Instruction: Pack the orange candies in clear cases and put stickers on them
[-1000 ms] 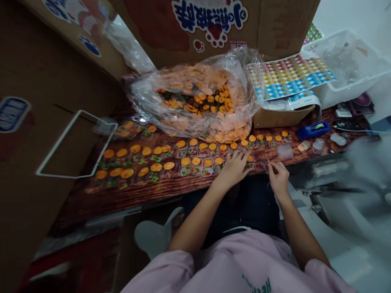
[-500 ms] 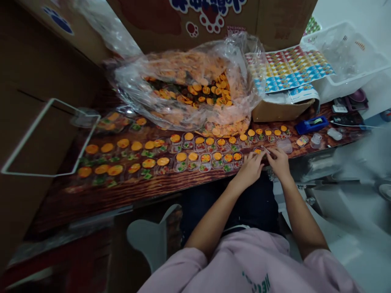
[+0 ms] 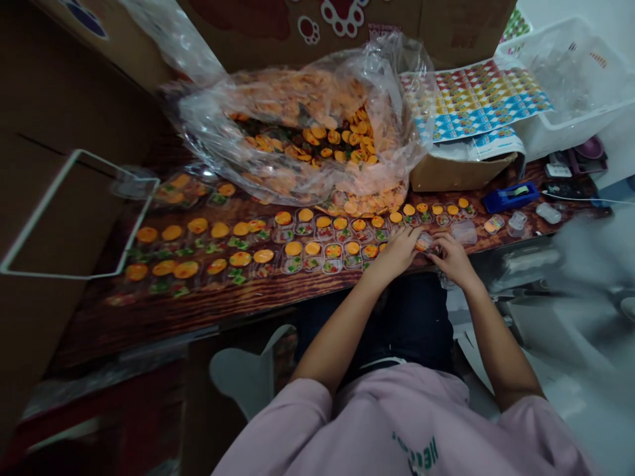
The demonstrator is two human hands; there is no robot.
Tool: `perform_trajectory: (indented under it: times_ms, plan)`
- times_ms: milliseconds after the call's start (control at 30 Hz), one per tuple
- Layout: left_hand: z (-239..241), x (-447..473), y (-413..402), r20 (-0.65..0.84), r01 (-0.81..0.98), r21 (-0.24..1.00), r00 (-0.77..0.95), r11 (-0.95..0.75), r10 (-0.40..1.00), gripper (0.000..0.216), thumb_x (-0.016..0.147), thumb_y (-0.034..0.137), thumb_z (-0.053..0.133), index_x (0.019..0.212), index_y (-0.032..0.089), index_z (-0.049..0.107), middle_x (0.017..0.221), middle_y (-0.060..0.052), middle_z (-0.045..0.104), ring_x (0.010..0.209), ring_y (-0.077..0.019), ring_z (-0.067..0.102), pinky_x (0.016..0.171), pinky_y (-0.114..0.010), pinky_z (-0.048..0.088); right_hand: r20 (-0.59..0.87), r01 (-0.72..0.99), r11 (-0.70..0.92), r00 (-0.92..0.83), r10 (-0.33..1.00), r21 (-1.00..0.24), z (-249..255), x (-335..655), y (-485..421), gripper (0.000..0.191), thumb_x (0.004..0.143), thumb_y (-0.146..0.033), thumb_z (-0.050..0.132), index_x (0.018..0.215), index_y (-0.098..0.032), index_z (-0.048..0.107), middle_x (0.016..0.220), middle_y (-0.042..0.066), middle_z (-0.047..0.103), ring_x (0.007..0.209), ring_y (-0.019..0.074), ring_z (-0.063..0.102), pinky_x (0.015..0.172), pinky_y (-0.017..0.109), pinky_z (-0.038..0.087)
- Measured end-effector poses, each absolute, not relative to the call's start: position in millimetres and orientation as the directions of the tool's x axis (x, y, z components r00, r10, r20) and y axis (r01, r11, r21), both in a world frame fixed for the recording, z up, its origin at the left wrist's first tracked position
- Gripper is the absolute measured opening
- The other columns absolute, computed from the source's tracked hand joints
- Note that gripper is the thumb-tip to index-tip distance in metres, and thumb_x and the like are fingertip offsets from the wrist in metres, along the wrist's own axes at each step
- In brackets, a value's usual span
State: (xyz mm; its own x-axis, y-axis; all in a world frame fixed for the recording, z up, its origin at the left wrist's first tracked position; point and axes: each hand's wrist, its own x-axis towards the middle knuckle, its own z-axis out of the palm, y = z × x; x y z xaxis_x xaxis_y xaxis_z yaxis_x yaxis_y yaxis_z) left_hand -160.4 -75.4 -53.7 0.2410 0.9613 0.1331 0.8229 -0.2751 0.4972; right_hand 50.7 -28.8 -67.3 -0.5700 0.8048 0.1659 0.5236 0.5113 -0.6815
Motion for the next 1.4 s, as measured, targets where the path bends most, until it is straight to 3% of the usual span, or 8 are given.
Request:
perform_trajectory:
  times_ms: [200, 433, 633, 867, 1000, 1200, 1300, 1400]
  plan:
    - [-51, -166, -77, 0.15, 0.855, 0.387, 0.31, -0.344, 0.939, 0.039, 0.097, 0.023, 0.062, 0.136, 0.018, 0.062, 0.135, -0.017, 0.061, 0.13, -0.0337, 0.053, 0.107, -0.048, 0.044, 0.167, 0.547, 0.561, -0.607, 0.777, -0.621, -58, 54, -33, 0.014, 0.091, -0.026, 0.066, 0.103, -0.022, 0.07, 0.13, 0.011, 0.068, 0.11, 0.0255, 0.069, 0.092, 0.039, 0.056]
    - [-47, -166, -72, 0.179, 0.779, 0.403, 0.448, -0.48, 0.876, 0.047, 0.1, 0.019, 0.055, 0.148, 0.017, 0.052, 0.153, -0.015, 0.056, 0.143, -0.0282, 0.049, 0.114, -0.048, 0.038, 0.206, 0.681, 0.503, -0.472, 0.857, -0.532, -62, 50, -62, 0.022, 0.092, -0.033, 0.067, 0.111, -0.022, 0.072, 0.123, 0.012, 0.069, 0.102, 0.0254, 0.071, 0.089, 0.038, 0.06]
    - [-50, -168, -73, 0.179, 0.792, 0.281, 0.512, -0.542, 0.84, 0.032, 0.102, 0.019, 0.051, 0.13, 0.015, 0.067, 0.157, -0.018, 0.053, 0.14, -0.0309, 0.055, 0.112, -0.05, 0.042, 0.214, 0.767, 0.507, -0.461, 0.862, -0.393, -74, 46, -71, 0.023, 0.1, -0.036, 0.061, 0.107, -0.023, 0.078, 0.135, 0.012, 0.071, 0.109, 0.0268, 0.074, 0.091, 0.038, 0.061]
    - [-72, -148, -117, 0.085, 0.874, 0.221, 0.425, -0.433, 0.901, 0.061, 0.104, 0.025, 0.043, 0.161, 0.004, 0.035, 0.166, -0.024, 0.038, 0.159, -0.0334, 0.031, 0.124, -0.056, 0.031, 0.072, 0.856, 0.504, -0.499, 0.863, -0.112, -73, 51, -100, 0.047, 0.108, -0.041, 0.041, 0.146, -0.024, 0.062, 0.16, 0.017, 0.05, 0.088, 0.0249, 0.079, 0.069, 0.033, 0.061]
    - [-74, -138, -130, 0.053, 0.887, 0.226, 0.402, -0.403, 0.914, 0.069, 0.107, 0.038, 0.04, 0.164, 0.003, 0.025, 0.17, -0.022, 0.028, 0.163, -0.0319, 0.017, 0.132, -0.06, 0.015, 0.041, 0.839, 0.493, -0.498, 0.866, -0.232, -76, 49, -112, 0.057, 0.107, -0.045, 0.039, 0.157, -0.019, 0.048, 0.165, 0.022, 0.039, 0.077, 0.023, 0.078, 0.065, 0.034, 0.061]
    - [-63, -131, -127, -0.055, 0.913, 0.206, 0.371, -0.353, 0.927, 0.081, 0.098, 0.033, 0.059, 0.167, 0.011, 0.021, 0.171, -0.018, 0.029, 0.164, -0.0314, 0.012, 0.133, -0.058, 0.015, 0.039, 0.804, 0.521, -0.534, 0.845, -0.287, -73, 48, -101, 0.056, 0.105, -0.041, 0.04, 0.153, -0.016, 0.052, 0.166, 0.023, 0.038, 0.072, 0.0223, 0.076, 0.066, 0.037, 0.062]
    - [-57, -123, -118, -0.069, 0.921, 0.18, 0.362, -0.345, 0.93, 0.082, 0.095, 0.037, 0.065, 0.164, 0.006, 0.031, 0.168, -0.022, 0.035, 0.163, -0.035, 0.014, 0.133, -0.059, 0.011, 0.068, 0.788, 0.509, -0.52, 0.851, -0.345, -68, 54, -92, 0.049, 0.1, -0.041, 0.051, 0.143, -0.02, 0.062, 0.161, 0.019, 0.049, 0.082, 0.0245, 0.077, 0.071, 0.037, 0.062]
    - [-51, -111, -102, -0.061, 0.931, 0.194, 0.326, -0.309, 0.944, 0.078, 0.097, 0.041, 0.062, 0.159, -0.001, 0.038, 0.165, -0.027, 0.037, 0.162, -0.0369, 0.018, 0.132, -0.059, 0.008, 0.29, 0.707, 0.456, -0.352, 0.89, -0.541, -68, 61, -89, 0.032, 0.095, -0.043, 0.058, 0.112, -0.022, 0.074, 0.13, 0.015, 0.074, 0.097, 0.0273, 0.075, 0.083, 0.04, 0.061]
